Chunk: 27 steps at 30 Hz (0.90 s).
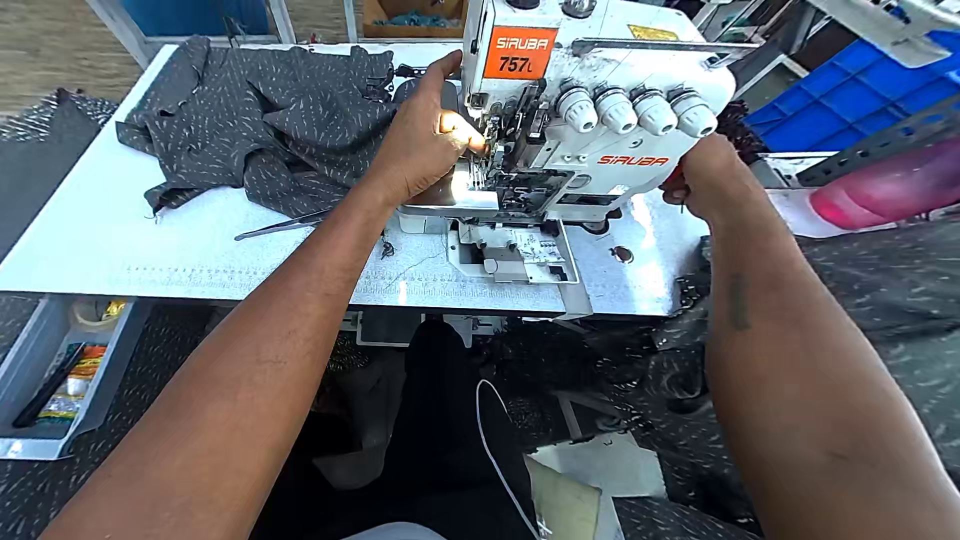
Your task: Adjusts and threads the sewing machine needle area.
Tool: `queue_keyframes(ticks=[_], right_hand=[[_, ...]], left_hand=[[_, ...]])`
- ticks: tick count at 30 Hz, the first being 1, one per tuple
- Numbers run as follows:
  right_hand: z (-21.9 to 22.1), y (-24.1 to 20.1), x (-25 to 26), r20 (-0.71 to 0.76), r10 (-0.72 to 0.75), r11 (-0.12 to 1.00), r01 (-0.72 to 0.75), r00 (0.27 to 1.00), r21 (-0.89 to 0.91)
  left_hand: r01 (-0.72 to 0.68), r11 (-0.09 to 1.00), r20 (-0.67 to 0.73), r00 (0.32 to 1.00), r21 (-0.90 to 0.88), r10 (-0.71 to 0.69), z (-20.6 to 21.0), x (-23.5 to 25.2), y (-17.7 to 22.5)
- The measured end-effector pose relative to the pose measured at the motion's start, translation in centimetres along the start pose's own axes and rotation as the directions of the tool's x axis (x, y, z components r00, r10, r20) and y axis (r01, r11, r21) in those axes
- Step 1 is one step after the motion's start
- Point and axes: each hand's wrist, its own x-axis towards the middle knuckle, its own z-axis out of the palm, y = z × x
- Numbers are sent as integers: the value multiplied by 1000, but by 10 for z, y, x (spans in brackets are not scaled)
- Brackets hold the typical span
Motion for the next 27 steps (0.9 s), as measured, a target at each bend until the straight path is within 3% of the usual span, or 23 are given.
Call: queue_keyframes(ticks=[5, 10, 13, 16, 22, 27], right_hand=[[1, -1, 0, -13, 3, 1000, -3, 1000, 14], [-10, 7, -21, -211, -261, 953, 216, 942, -214], [-17, 26, -56, -299, -427, 904, 391, 853, -176], [-18, 55, -100, -389, -496, 865, 481, 776, -142], [8, 112, -183, -390, -542, 822, 566, 745, -61], [37, 131, -229, -402, -581, 802, 582, 708, -135]], left_hand=[[-22, 1000, 6, 1000, -6, 22, -2, -1, 0], [-31, 995, -18, 999, -90, 30, -3, -2, 1], [-28, 990, -9, 1000, -138, 27, -4, -2, 2], [-35, 987, -21, 999, -158, 32, -4, -3, 3], [-31, 993, -99, 995, -115, 20, -2, -3, -1], [16, 1000, -27, 1000, 16, -16, -2, -1, 1]])
